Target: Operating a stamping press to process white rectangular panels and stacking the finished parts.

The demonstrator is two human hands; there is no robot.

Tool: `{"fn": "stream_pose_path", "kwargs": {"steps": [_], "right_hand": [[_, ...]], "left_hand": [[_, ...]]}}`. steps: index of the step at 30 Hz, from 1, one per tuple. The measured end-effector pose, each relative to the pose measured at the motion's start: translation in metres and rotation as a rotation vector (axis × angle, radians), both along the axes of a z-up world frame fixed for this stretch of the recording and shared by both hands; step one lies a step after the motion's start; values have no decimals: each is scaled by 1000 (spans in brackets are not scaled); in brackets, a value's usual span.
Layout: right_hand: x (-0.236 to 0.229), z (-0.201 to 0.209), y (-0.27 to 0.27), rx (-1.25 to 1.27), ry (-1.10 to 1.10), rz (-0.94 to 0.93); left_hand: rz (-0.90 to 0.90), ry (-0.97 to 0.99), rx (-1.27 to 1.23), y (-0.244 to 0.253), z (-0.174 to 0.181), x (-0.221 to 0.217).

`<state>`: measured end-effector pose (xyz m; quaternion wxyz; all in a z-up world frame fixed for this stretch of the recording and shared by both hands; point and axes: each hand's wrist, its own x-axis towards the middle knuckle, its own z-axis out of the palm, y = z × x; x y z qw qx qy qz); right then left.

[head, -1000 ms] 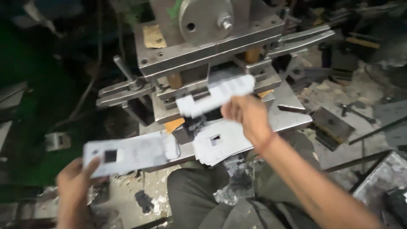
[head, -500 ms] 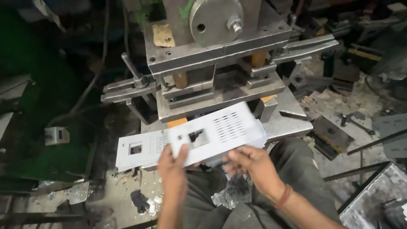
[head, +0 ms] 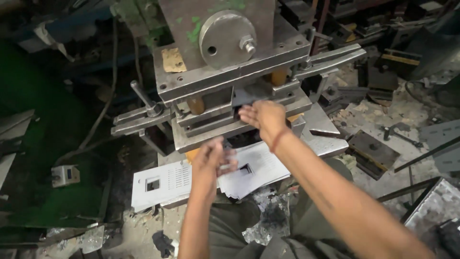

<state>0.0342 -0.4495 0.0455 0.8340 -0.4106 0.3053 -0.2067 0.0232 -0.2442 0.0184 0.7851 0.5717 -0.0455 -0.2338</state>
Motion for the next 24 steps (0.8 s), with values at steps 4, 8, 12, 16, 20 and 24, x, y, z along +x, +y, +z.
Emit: {"fn": "stream_pose_path", "kwargs": {"steps": [4, 8, 12, 16, 20, 24], "right_hand": [[55, -26, -25, 269, -66, -167], [42, 3, -2, 183, 12, -250], [40, 8, 9, 7, 204, -213], [44, 0, 8, -27, 207, -183], [39, 4, 10, -39, 213, -160], [44, -2, 3, -94, 190, -191]], "left_hand": [[-51, 40, 140, 27, -8, -39], [-16, 155, 243, 55, -31, -60], [39, 226, 196, 80, -77, -61], [88, 173, 174, 95, -90, -50], [209, 12, 219, 134, -70, -22], [453, -527, 517, 178, -84, 35]]}}
